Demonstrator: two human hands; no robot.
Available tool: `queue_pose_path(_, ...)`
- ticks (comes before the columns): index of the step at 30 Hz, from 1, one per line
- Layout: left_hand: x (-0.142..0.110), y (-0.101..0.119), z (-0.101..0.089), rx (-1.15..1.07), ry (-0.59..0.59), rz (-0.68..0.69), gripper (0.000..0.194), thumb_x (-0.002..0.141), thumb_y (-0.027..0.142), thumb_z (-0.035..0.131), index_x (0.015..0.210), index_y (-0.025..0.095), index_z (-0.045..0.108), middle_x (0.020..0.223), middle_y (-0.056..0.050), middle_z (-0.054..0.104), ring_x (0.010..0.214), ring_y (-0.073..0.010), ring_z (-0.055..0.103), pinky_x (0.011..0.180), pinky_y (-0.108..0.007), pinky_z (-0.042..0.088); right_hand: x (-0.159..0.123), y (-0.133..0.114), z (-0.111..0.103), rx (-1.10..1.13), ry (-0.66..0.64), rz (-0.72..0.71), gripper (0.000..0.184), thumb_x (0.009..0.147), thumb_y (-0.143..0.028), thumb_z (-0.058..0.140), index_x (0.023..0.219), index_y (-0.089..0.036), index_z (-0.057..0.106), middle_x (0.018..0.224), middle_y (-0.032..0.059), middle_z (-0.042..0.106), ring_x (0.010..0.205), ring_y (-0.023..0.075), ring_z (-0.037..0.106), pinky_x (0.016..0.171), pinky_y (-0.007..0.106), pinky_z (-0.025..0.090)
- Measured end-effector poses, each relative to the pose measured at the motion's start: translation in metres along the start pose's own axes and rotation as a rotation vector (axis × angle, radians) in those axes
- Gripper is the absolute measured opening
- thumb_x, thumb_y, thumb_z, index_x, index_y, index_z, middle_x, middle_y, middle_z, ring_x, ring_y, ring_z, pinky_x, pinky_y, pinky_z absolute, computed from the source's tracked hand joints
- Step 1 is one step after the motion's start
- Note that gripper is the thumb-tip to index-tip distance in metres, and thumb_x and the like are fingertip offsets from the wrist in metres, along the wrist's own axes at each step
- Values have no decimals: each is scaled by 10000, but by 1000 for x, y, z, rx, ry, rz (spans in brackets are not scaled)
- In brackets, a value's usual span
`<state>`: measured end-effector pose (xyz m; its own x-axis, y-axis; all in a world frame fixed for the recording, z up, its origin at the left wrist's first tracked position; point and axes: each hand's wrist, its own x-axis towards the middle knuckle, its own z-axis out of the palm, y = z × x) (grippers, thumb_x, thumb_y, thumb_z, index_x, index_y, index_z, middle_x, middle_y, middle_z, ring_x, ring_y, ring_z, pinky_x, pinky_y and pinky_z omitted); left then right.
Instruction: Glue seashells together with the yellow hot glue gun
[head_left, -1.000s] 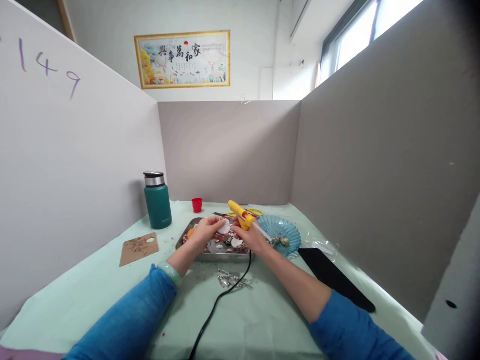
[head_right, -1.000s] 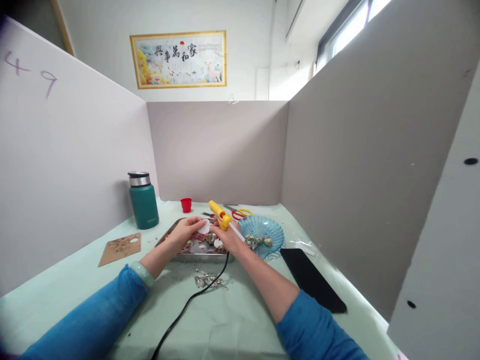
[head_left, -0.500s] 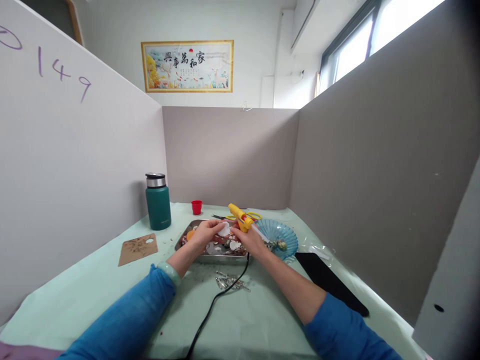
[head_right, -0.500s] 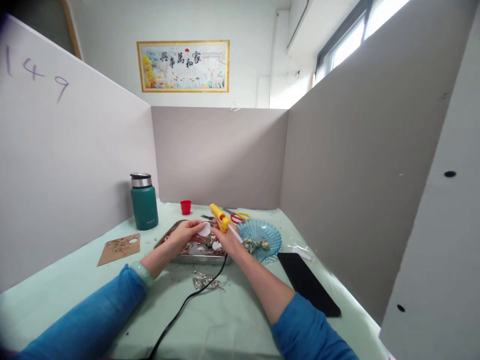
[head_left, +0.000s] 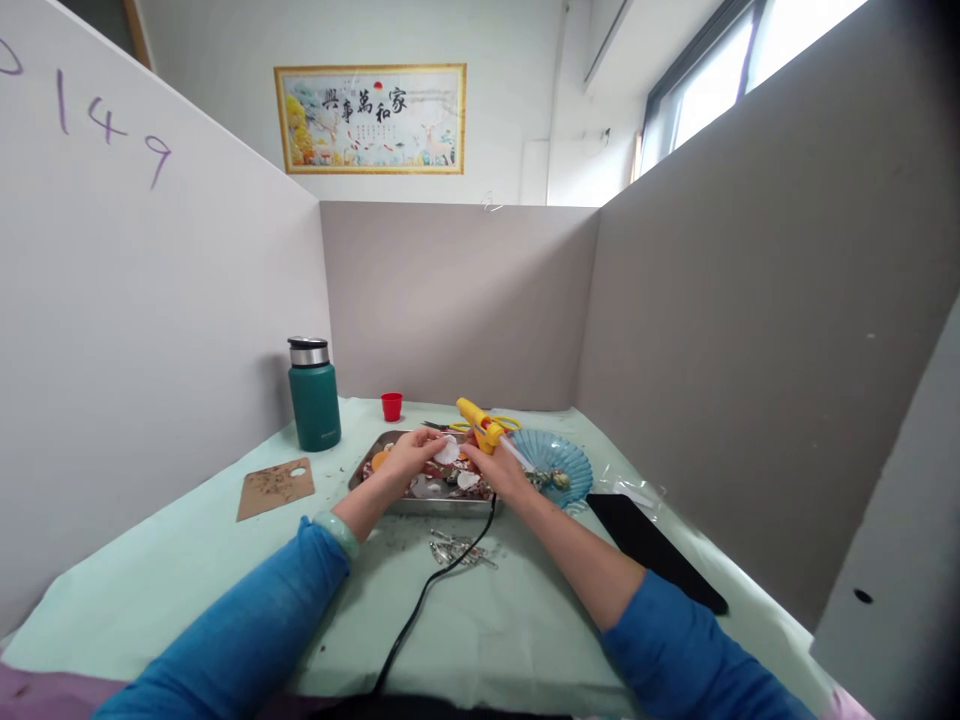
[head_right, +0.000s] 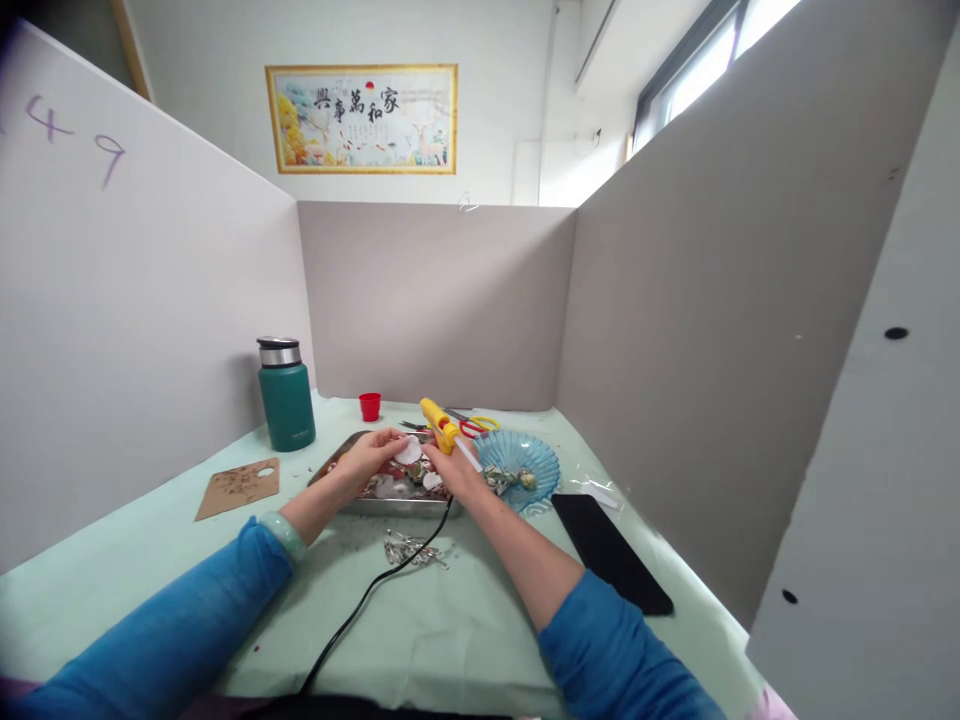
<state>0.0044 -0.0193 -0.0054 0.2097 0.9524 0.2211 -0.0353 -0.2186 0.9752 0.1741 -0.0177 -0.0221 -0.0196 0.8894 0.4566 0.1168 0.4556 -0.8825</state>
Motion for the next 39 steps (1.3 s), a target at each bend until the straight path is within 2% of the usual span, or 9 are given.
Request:
queue_pose_path(10,1,1,2,14,82,-11,424,564,475,802,750,132,637,721,-29,624,631,-131,573,522,-233,485,1,3,-1,8,-15,-7,262,703,-313,641,915,-170,588,616,-32,579,492,119,532,497,244,439)
queue_pose_path(16,1,3,3,-5,87,-21,409,537,439,817,736,128,641,723,-35,629,611,-131,567,524,-244,486,0,4,-1,11,-26,-34,287,711,-352,646,924,-168,592,630,-24,587,487,124,540,498,253,449)
queue_pose_path(24,4,-3,3,-7,93,-30,369,576,413,808,772,130,674,731,-33,635,599,-128,565,517,-245,477,0,6,-1,6,-39,-62,282,729,-348,621,944,-167,597,582,-29,565,486,138,546,499,260,452)
queue_pose_path(31,1,-2,6,-30,150,-74,344,590,375,817,784,126,680,732,-23,634,588,-115,569,529,-247,492,1,6,-2,-33,-8,7,264,733,-341,620,944,-182,612,566,-33,563,498,138,547,490,250,448)
queue_pose_path(39,-4,3,10,-80,60,-35,416,550,345,855,866,121,702,832,-51,687,694,-142,618,639,-268,530,0,3,1,75,22,29,273,681,-302,645,910,-166,588,641,-24,586,497,119,541,495,246,454)
